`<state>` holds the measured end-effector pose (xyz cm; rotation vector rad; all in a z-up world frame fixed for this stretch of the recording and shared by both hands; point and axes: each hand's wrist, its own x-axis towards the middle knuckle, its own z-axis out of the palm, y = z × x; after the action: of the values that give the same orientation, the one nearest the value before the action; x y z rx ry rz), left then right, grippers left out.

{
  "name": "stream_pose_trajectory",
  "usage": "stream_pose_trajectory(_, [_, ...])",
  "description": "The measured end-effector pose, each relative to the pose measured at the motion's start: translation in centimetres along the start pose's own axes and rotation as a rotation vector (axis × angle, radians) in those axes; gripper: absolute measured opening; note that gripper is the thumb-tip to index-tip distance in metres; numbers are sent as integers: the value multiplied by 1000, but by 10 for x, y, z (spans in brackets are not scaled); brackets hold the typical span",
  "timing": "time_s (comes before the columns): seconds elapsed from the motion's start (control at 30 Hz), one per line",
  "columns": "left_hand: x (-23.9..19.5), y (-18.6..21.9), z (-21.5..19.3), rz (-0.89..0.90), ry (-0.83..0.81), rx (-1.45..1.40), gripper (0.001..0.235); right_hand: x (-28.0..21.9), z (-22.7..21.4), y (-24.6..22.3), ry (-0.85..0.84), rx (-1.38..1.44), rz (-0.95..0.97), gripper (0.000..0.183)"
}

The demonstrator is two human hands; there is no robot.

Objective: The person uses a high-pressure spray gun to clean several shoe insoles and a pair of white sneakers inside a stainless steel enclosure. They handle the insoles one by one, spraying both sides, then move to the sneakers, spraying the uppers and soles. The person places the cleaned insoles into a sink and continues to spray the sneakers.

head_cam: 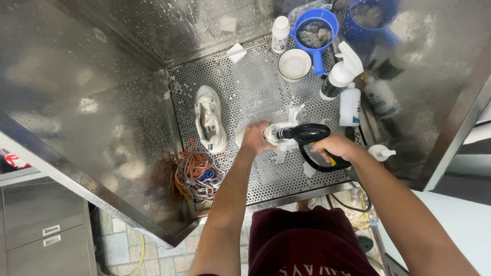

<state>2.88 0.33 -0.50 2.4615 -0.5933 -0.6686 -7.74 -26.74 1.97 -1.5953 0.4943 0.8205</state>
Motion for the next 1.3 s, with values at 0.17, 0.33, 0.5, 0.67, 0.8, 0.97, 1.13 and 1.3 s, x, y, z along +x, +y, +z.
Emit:
stream_pose_trajectory(0.17, [0,-1,1,-2,-1,-6,98,-1,0,0,-12,-6,-13,25])
stream_pose_trajectory(0.33, [0,-3,3,11,9,-25,96,-2,0,0,-3,-13,-23,24])
stream_pose_trajectory(0.5, [1,-5,4,21,20,-17,97,-1,1,1,1,5,-11,21])
stream_pose_trajectory(0.67, [2,-7,7,19,23,-19,98,2,0,4,-1,-1,-14,22])
stream_pose_trajectory(0.8, [1,-9,8,41,48,-24,99,2,0,4,-3,0,-23,22])
stream_pose_trajectory(0.97, [3,-6,7,1,8,-21,98,1,-1,1,-20,-17,-10,23])
stream_pose_trajectory(1.13, [2,-7,7,19,32,-21,97,1,-1,3,-25,2,-17,23])
stream_pose_trajectory(1.3, [0,-3,4,5,28,-33,98,5,-2,5,-12,-21,7,24])
